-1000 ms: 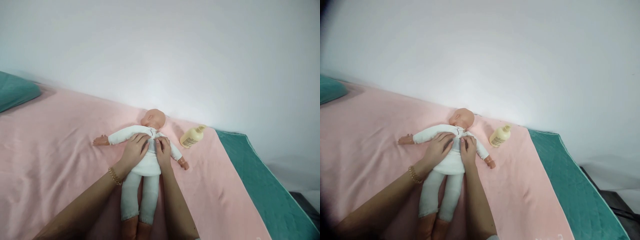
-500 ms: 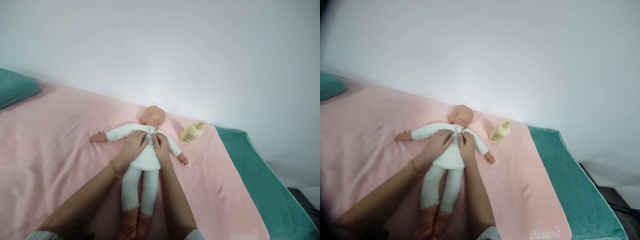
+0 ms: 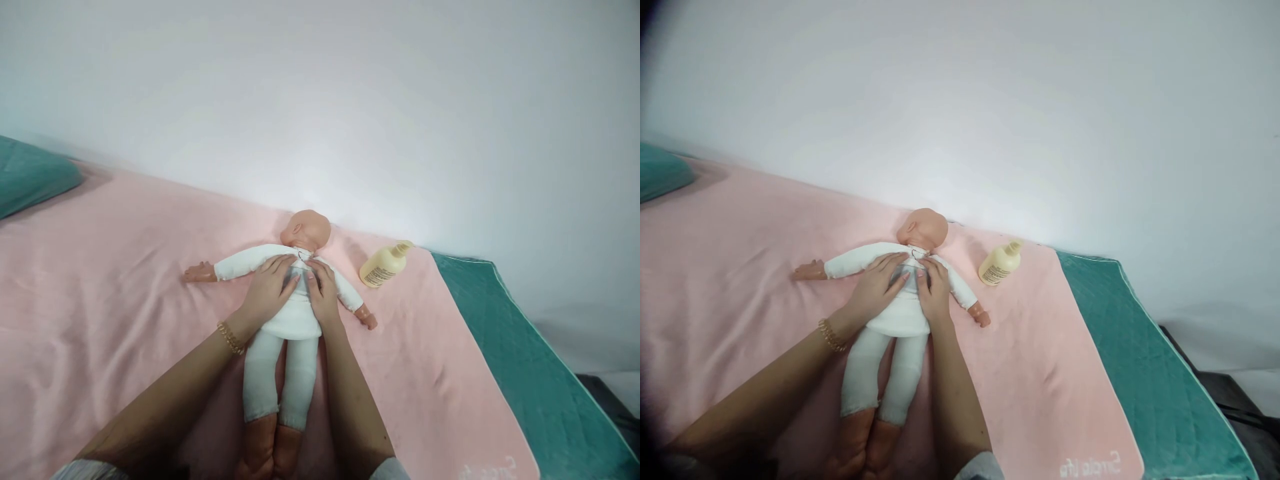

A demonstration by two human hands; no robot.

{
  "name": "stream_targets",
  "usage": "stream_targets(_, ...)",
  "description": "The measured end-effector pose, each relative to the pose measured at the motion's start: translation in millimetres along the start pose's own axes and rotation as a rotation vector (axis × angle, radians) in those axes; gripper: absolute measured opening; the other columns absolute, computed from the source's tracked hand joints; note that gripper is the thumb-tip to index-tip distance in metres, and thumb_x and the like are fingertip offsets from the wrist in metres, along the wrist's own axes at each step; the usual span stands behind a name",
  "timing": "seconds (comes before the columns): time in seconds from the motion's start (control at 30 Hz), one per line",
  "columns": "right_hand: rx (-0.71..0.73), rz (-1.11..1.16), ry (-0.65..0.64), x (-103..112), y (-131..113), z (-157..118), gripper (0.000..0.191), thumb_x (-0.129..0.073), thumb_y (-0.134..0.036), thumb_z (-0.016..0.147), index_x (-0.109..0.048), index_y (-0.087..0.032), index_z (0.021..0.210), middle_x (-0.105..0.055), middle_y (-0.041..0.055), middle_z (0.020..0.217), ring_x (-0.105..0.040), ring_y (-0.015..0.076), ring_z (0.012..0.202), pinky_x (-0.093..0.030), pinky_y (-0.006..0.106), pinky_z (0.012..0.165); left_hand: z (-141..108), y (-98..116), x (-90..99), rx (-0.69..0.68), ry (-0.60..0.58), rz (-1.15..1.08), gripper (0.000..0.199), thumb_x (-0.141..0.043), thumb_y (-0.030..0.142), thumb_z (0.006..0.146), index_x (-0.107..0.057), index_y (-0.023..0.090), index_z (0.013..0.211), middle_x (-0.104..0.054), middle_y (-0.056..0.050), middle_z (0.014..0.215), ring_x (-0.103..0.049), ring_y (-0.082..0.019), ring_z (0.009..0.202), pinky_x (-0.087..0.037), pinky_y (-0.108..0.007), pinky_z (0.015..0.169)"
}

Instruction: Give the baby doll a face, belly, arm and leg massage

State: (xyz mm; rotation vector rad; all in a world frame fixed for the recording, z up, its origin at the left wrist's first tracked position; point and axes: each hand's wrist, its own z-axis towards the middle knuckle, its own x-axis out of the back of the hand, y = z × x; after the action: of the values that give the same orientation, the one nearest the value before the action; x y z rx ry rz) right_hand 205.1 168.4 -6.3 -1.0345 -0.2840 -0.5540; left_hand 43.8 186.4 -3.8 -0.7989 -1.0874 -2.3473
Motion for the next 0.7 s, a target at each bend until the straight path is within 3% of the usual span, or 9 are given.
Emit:
stream_targets(0.43, -0.030, -0.056, -0.061, -1.7, 3.2, 4.2, 0.031, -0.041, -0.031, 0.100, -0.067, -0.021, 0.111, -0.068, 0.0088, 0.116, -0.057, 0.0226, 0.115, -0.039, 0.040, 0.104, 1.2, -0.3, 1.6, 0.063, -0.064, -0.025, 0.038, -0.044, 0.039, 0.098, -0.058, 0.015, 0.123, -0.066, -0.012, 0.124, -0.055, -0.030, 0.121, -0.042, -0.048, 0.104)
stream_targets(0.6, -0.017, -0.024, 0.002, 3.2, -0.7, -2.1, 0.034, -0.040, -0.036, 0.100, -0.066, -0.022, 0.117, -0.064, 0.0099, 0.124, -0.053, 0.0228, 0.121, -0.038, 0.042, 0.108, 1.1, -1.4, 4.9, 0.062, -0.008, -0.105, 0.039, -0.043, 0.038, 0.098, -0.055, 0.016, 0.127, -0.062, -0.011, 0.131, -0.053, -0.027, 0.124, -0.040, -0.046, 0.108)
stream_targets(0.7, -0.029, -0.042, 0.098, 13.9, -7.3, -6.7, 0.033, -0.041, -0.037, 0.099, -0.066, -0.023, 0.116, -0.061, 0.0102, 0.125, -0.051, 0.0238, 0.122, -0.038, 0.044, 0.108, 2.7, 0.0, 20.1, 0.078, 0.047, -0.099, 0.041, -0.044, 0.039, 0.097, -0.054, 0.017, 0.130, -0.060, -0.011, 0.134, -0.050, -0.028, 0.127, -0.038, -0.047, 0.110)
